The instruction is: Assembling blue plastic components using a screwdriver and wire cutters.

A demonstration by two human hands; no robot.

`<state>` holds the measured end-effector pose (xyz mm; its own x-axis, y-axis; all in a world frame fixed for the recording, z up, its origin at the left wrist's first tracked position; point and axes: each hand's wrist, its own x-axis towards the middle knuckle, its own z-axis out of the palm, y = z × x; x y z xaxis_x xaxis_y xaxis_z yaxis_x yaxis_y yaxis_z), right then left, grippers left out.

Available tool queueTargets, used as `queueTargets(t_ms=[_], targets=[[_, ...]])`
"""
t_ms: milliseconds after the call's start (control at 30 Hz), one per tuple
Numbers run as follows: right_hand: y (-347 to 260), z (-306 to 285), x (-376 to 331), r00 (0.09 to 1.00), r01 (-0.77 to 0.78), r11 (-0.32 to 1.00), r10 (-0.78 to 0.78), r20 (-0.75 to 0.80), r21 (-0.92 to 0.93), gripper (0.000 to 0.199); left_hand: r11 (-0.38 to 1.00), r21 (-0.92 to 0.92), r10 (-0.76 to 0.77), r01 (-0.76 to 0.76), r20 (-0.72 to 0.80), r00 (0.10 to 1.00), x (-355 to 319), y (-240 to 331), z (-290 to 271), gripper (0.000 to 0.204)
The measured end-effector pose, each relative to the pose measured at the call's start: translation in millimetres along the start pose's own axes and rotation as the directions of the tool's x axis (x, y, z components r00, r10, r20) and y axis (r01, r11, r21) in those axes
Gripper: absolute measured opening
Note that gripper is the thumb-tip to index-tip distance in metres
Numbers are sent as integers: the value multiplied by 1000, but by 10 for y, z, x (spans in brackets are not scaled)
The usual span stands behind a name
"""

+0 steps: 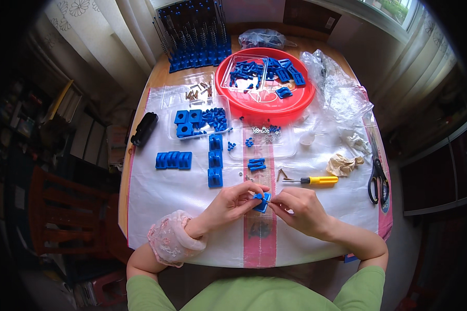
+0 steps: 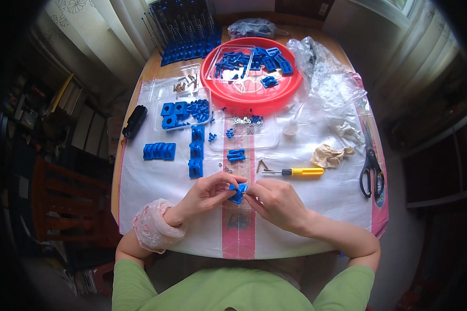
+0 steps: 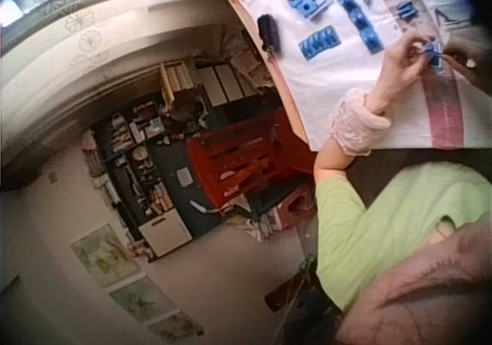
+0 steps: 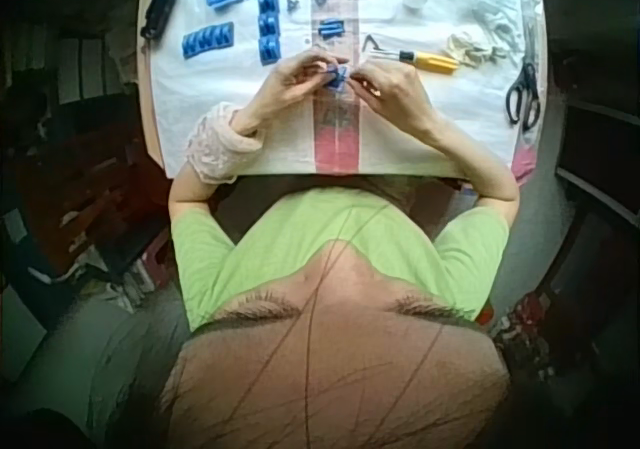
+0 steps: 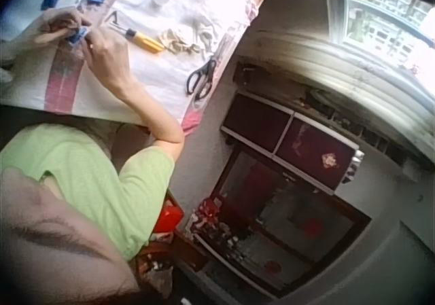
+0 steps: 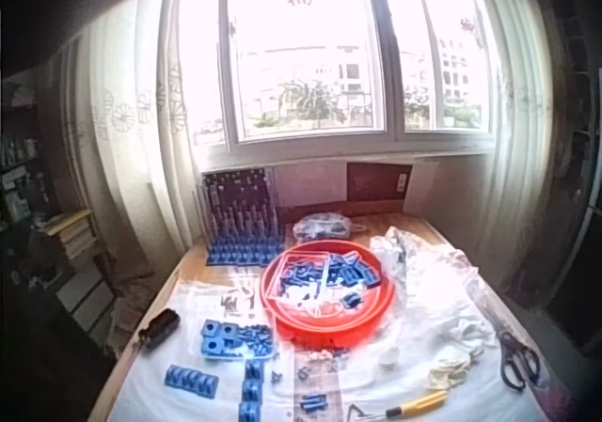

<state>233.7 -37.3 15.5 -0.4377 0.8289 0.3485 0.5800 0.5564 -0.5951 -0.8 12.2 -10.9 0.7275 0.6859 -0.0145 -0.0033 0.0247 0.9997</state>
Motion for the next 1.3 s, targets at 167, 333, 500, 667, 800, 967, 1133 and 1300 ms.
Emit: queueTargets(t_ms=[167, 333, 500, 667, 800, 967, 1133, 1300], targets=[[-14, 9, -25, 997, 78, 990, -79, 0, -114, 17, 998, 17, 68, -68, -34, 997, 12, -40, 30, 14], [11, 44, -36, 999, 44, 998, -43, 24, -47, 16, 998, 62, 23, -24, 12, 1000, 2, -11, 9, 14], [72, 35, -35, 999, -24, 993, 19, 38, 118, 16, 990, 103, 92, -94, 26, 995, 12, -10, 6, 16], [117, -39, -11, 995, -39, 981, 20, 100, 188, 25, 982, 168, 65, -89, 145, 987, -6, 20, -5, 19], [188, -58, 34, 991, 36, 985, -57, 123, 167, 31, 985, 155, 40, -79, 245, 969, -18, 51, -26, 22], [192, -8, 25, 993, 119, 989, -121, 15, 82, 33, 989, 100, 94, -110, 146, 985, -11, -13, 1, 20], [257, 52, 0, 991, 113, 993, -116, 67, 46, 33, 958, 242, 121, -155, 150, 981, 9, 49, 18, 19], [255, 99, -38, 995, -38, 982, 20, 100, 185, 32, 995, 66, 65, -71, 96, 993, 6, -18, -1, 17]])
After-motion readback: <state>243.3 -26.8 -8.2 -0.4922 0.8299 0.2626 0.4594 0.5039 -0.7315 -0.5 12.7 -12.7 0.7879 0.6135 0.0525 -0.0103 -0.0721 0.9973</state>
